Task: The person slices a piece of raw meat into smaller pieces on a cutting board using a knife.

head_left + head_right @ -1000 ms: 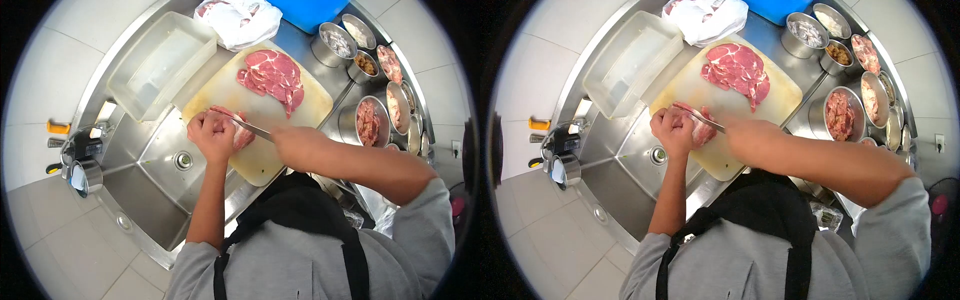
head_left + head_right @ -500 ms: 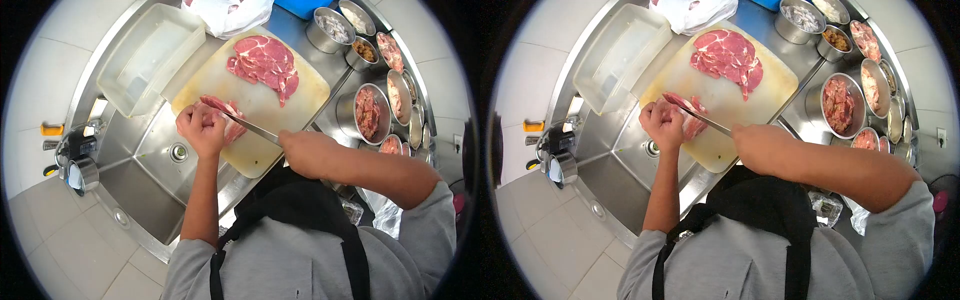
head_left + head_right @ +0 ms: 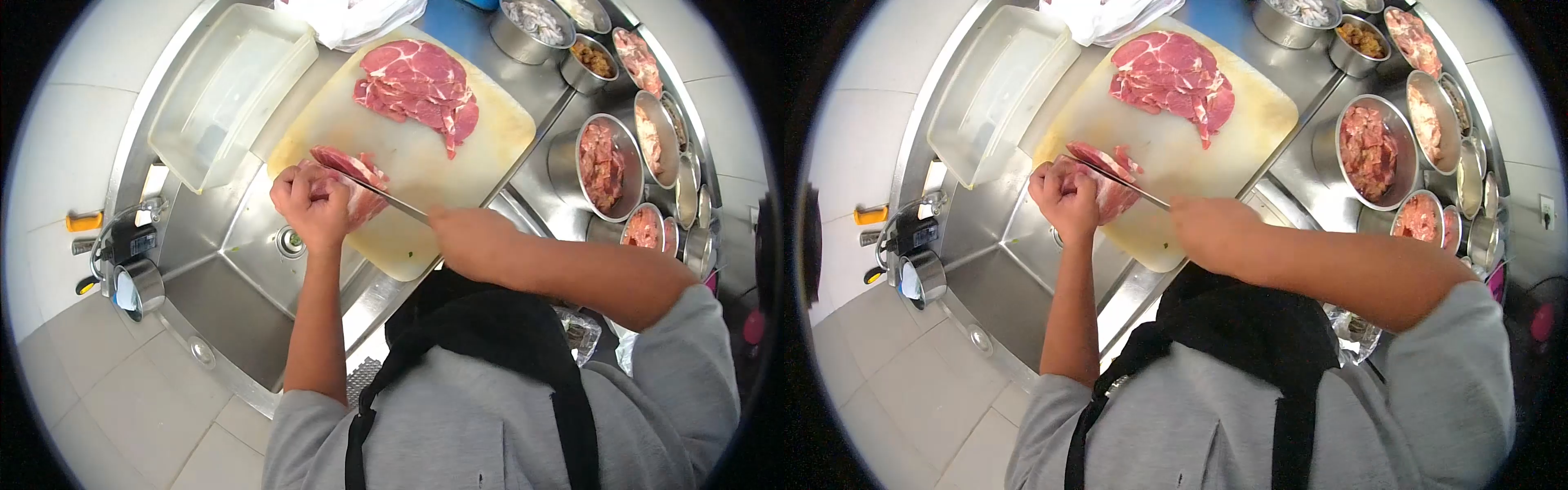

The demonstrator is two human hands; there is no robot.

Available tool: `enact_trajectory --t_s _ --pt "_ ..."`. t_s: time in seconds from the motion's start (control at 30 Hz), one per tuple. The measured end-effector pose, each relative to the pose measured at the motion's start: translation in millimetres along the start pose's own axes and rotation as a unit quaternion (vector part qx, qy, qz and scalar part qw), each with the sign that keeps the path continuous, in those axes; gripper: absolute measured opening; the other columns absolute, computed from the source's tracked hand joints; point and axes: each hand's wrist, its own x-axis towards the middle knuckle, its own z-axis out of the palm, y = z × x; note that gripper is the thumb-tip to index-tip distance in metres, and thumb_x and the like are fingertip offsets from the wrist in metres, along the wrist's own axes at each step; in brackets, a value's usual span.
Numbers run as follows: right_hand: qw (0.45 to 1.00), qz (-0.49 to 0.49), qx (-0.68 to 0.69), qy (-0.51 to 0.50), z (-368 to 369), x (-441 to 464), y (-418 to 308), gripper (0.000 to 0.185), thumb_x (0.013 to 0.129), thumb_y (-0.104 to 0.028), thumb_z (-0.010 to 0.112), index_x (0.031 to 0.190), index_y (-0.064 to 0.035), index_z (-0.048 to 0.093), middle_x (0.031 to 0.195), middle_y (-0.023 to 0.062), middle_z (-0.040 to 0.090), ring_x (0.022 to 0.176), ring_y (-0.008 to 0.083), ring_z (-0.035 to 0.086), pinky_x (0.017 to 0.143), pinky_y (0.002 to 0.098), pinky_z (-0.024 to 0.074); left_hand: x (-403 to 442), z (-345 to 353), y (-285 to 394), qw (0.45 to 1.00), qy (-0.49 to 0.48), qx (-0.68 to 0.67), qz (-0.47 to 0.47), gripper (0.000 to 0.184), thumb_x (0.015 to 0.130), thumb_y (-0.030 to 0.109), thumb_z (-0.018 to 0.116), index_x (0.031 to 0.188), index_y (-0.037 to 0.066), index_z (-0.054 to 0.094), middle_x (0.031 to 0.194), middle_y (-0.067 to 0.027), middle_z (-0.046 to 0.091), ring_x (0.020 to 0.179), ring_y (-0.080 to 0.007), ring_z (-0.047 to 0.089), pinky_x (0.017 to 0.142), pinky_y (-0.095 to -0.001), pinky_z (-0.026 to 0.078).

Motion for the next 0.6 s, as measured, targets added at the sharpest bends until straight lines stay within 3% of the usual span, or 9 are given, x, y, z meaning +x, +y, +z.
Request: enact_trajectory --t_s 0.1,0.17,0.2,0.27,0.4,0.47,0.5,0.57,0.6 --pt "0.997 0.054 -0.004 -0.047 2.8 4.5 9.3 0.025 0.090 -0.007 0.048 0.113 0.0020 0.052 0.099 0.0248 0.068 0.094 0.0407 0.067 0.078 0.0496 0.0542 0.2 3.2 0.6 1.000 0.005 0.003 0.009 0.022 0.065 0.006 0.066 0.086 0.011 0.069 0.096 -0.0100 0.056 0.096 -0.0284 0.051 0.087 -0.0409 0.042" --pt "0.991 -0.099 -0.006 0.085 22.9 50.1 18.1 0.023 0.091 -0.008 0.047 0.111 0.0022 0.052 0.097 0.0252 0.068 0.094 0.0424 0.067 0.080 0.0510 0.0536 -1.6 3.6 -1.0 1.000 0.008 0.026 0.014 0.023 0.067 0.004 0.065 0.089 0.009 0.068 0.096 -0.0108 0.056 0.097 -0.0283 0.051 0.086 -0.0402 0.044" --pt "0.991 -0.104 0.001 0.084 27.1 61.4 11.5 0.023 0.091 -0.008 0.047 0.111 0.0022 0.052 0.097 0.0252 0.068 0.094 0.0424 0.067 0.080 0.0510 0.0536 -1.4 3.9 -2.2 1.000 0.011 0.023 0.011 0.023 0.067 0.004 0.065 0.089 0.009 0.068 0.096 -0.0112 0.055 0.097 -0.0281 0.051 0.085 -0.0396 0.044" --pt "0.999 -0.012 0.022 0.048 27.9 74.5 -0.2 0.022 0.092 -0.009 0.046 0.109 0.0025 0.052 0.098 0.0258 0.068 0.093 0.0427 0.067 0.079 0.0514 0.0536 -1.4 0.1 -1.4 1.000 0.019 0.021 0.009 0.023 0.067 0.003 0.064 0.089 0.009 0.068 0.096 -0.0115 0.055 0.097 -0.0280 0.051 0.084 -0.0391 0.044" --pt "0.999 -0.008 -0.040 -0.005 25.9 13.9 14.0 0.025 0.095 -0.012 0.043 0.112 0.0019 0.054 0.104 0.0220 0.068 0.094 0.0378 0.069 0.079 0.0506 0.0547 -6.4 5.8 -2.0 1.000 0.018 -0.014 -0.022 0.025 0.063 0.006 0.066 0.087 0.013 0.068 0.096 -0.0089 0.056 0.097 -0.0276 0.050 0.087 -0.0412 0.041" --pt "0.993 0.106 -0.003 -0.050 34.6 3.5 21.9 0.023 0.094 -0.013 0.045 0.109 0.0019 0.055 0.099 0.0210 0.068 0.092 0.0377 0.069 0.078 0.0507 0.0546 -4.3 8.5 -3.3 0.998 0.043 -0.028 -0.022 0.025 0.064 0.005 0.066 0.088 0.012 0.068 0.095 -0.0089 0.056 0.096 -0.0278 0.050 0.086 -0.0415 0.041" --pt "0.993 0.106 -0.001 -0.046 44.8 16.0 29.4 0.023 0.094 -0.013 0.045 0.109 0.0019 0.055 0.099 0.0210 0.068 0.092 0.0377 0.069 0.078 0.0507 0.0546 -3.6 7.5 -1.7 0.999 0.028 -0.022 -0.016 0.025 0.064 0.005 0.065 0.088 0.012 0.068 0.095 -0.0091 0.056 0.095 -0.0280 0.050 0.085 -0.0420 0.041" --pt "0.989 -0.103 0.001 0.105 68.6 50.6 42.9 0.023 0.095 -0.013 0.045 0.110 0.0014 0.054 0.095 0.0210 0.070 0.093 0.0396 0.069 0.079 0.0523 0.0538 -3.8 6.8 0.2 1.000 0.008 -0.019 -0.002 0.025 0.065 0.004 0.065 0.089 0.011 0.068 0.095 -0.0092 0.056 0.095 -0.0283 0.050 0.085 -0.0425 0.042" --pt "0.988 -0.104 0.002 0.112 65.3 59.2 39.7 0.023 0.095 -0.013 0.045 0.110 0.0014 0.054 0.095 0.0210 0.070 0.093 0.0396 0.069 0.079 0.0523 0.0538 -5.5 8.8 -5.1 1.000 0.005 -0.007 -0.007 0.022 0.068 0.003 0.063 0.088 0.009 0.068 0.094 -0.0103 0.054 0.090 -0.0260 0.050 0.079 -0.0392 0.043"
